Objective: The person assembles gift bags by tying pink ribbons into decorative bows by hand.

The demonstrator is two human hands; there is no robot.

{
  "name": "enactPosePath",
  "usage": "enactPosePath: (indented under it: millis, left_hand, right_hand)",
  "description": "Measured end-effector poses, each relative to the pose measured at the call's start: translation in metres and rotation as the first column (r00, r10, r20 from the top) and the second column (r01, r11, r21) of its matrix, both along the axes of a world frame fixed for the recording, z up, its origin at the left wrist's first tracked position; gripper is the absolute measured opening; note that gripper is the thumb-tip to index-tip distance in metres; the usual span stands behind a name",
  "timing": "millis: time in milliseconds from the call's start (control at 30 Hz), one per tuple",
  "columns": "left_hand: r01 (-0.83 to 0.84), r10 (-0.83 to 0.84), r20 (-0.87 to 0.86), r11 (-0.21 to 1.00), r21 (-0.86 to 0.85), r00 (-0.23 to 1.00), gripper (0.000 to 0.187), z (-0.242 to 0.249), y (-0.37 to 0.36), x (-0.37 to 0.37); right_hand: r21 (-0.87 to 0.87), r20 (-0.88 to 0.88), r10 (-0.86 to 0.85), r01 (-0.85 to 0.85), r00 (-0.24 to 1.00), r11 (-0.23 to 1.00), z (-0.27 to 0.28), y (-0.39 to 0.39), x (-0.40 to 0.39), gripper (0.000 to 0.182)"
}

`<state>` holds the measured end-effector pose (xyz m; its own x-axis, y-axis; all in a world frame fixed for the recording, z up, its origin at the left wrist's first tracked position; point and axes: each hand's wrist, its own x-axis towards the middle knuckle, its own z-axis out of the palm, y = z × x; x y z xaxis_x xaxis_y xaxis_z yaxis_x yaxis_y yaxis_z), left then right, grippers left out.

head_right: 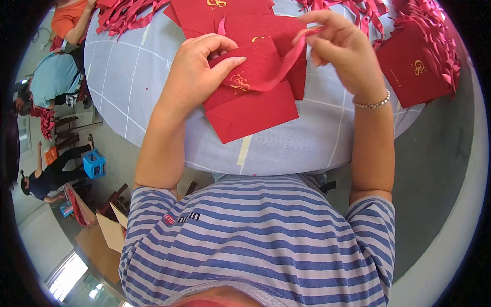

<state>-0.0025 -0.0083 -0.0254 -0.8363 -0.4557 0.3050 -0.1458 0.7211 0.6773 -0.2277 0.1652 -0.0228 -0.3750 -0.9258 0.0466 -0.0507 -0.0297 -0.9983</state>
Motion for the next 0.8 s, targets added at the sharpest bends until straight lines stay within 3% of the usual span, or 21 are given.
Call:
enactPosePath:
  millis: [233,367,433,467,533,633,800]
  left_hand:
    - [0.005,-0.005,0.011,1.0,-0.001,1.0,0.023,0.0,0.0,-0.001]
    - [0.041,-0.043,-0.014,0.992,-0.123,0.999,0.027,-0.001,-0.001,0.0]
    - [0.053,-0.058,-0.022,0.985,-0.163,0.998,0.028,-0.002,-0.001,0.0]
    - [0.043,-0.047,-0.018,0.988,-0.148,0.999,0.028,-0.002,0.0,0.0]
    - [0.036,-0.038,-0.015,0.99,-0.133,0.999,0.028,-0.001,0.0,0.0]
    - [0.027,-0.027,0.003,0.993,-0.114,1.0,0.027,0.001,0.002,0.0]
    - [0.051,-0.057,-0.032,0.987,-0.155,0.998,0.027,-0.002,0.0,0.0]
  right_hand:
    - [0.073,-0.107,0.223,-0.216,0.969,0.974,0.01,-0.012,0.046,0.02]
    - [0.113,-0.165,0.226,-0.209,0.96,0.971,0.001,-0.014,0.047,0.018]
    - [-0.024,-0.304,0.097,-0.109,0.948,0.994,0.0,-0.016,0.052,0.017]
    - [-0.023,-0.302,0.097,-0.109,0.948,0.994,0.002,-0.016,0.054,0.017]
    - [0.032,-0.072,0.048,-0.046,0.996,0.998,0.005,-0.016,0.055,0.018]
    - [0.038,-0.076,-0.035,0.038,0.997,0.999,0.004,-0.017,0.056,0.025]
    - [0.086,-0.192,-0.023,0.04,0.981,0.995,-0.011,-0.016,0.056,0.028]
